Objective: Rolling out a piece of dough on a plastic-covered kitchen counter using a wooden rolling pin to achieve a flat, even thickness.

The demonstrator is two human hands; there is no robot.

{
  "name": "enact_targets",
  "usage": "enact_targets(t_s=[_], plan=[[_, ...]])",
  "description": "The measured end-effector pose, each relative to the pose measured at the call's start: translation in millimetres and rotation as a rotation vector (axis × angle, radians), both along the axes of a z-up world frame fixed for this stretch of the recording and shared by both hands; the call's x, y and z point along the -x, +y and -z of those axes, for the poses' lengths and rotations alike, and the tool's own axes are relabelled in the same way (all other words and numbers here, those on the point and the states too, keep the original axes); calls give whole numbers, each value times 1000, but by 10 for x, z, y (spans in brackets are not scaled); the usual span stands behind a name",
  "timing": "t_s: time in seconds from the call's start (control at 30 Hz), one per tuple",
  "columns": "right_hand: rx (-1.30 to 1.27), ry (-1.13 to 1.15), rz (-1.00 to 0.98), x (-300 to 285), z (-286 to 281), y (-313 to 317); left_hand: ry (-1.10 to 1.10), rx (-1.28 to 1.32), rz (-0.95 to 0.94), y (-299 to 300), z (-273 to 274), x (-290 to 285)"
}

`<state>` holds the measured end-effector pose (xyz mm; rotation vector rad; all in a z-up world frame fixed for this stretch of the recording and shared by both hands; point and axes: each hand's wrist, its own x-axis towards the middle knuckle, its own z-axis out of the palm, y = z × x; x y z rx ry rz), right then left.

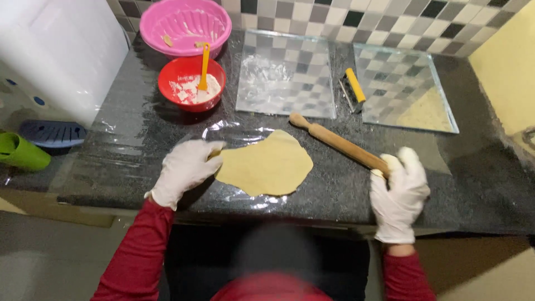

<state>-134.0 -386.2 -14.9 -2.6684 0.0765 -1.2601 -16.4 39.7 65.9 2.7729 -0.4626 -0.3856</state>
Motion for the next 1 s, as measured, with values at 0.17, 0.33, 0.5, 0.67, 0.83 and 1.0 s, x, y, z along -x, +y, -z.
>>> enact_targets(t_s=[0.17, 0.33, 0.5, 0.67, 0.83, 1.0], plan=[[-555, 376, -39, -187, -153, 799, -30, 2, 87, -402, 119, -228], [-605, 869, -112, -453, -212, 1053, -61, 25, 306, -927, 314, -467], [-570, 1008, -31, -564, -393, 1143, -123, 111, 394, -1312, 558, -765], [-874, 1041, -40, -825, -36, 984, -14, 29, 397, -1502, 686, -909], [-1218, 927, -164, -769, -259, 1152, -30, 20, 360, -1620, 627, -955], [-903, 989, -95, -932, 150, 959, -131, 32, 578, -1693, 757, -961]])
